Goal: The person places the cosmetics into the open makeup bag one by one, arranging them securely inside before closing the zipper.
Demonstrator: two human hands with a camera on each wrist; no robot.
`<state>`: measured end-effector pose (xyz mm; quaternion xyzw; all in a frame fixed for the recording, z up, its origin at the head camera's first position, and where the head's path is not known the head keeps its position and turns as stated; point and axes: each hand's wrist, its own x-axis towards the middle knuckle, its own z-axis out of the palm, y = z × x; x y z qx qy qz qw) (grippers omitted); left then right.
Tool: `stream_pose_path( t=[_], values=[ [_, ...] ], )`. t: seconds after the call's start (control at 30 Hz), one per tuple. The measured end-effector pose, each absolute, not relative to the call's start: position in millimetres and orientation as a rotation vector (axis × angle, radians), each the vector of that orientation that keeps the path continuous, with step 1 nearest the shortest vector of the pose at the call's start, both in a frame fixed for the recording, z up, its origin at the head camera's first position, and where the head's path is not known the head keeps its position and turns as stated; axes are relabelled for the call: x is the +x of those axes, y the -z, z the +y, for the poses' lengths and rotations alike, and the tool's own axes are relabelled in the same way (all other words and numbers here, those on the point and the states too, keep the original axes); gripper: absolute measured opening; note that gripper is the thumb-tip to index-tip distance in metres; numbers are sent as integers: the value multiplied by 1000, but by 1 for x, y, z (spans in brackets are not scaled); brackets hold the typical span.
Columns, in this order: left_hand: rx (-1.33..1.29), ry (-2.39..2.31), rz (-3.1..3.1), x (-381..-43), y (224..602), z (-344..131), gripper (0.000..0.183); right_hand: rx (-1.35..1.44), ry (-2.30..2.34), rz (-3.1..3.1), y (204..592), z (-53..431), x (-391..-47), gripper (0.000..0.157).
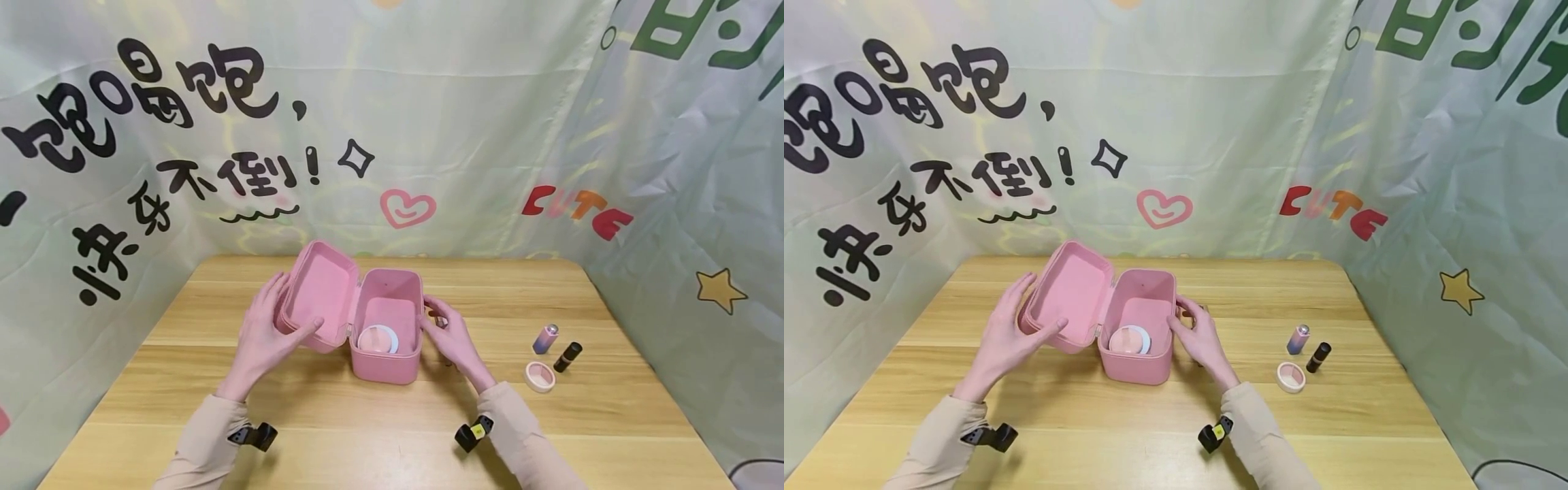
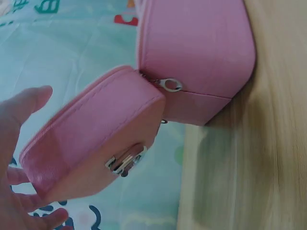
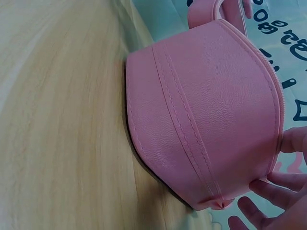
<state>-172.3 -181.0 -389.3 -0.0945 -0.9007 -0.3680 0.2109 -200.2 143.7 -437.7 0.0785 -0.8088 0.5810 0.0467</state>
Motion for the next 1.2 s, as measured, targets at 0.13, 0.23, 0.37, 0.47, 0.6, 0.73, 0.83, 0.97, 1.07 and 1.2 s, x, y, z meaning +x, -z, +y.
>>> stream_pose_path(
  t=[0.13,0.23,0.37,0.47,0.6,0.73,0.83,0.97,1.07,1.2],
  values=[
    [-228,1181,-2550,-173,390,-186,91,238,-1787,-2471,440,146,-202,47],
    [-223,1251,-2559,-173,391,-187,83,246,-1787,-2472,440,147,-203,47],
    [-223,1272,-2554,-173,393,-188,72,259,-1789,-2475,439,148,-203,47],
    [-210,1297,-2547,-172,394,-188,68,264,-1778,-2484,438,149,-204,47],
    [-196,1348,-2540,-171,394,-189,66,284,-1768,-2485,438,149,-206,47],
    [-200,1370,-2542,-170,394,-190,67,290,-1779,-2478,438,149,-206,46],
    [-221,1367,-2536,-168,395,-191,68,279,-1788,-2481,437,149,-206,47],
    [-263,1350,-2509,-166,397,-191,68,280,-1800,-2476,437,150,-205,46],
    [-271,1338,-2497,-165,397,-190,68,282,-1802,-2472,437,150,-205,46],
    [-261,1335,-2493,-164,396,-190,68,278,-1808,-2478,437,150,-205,46]
  ],
)
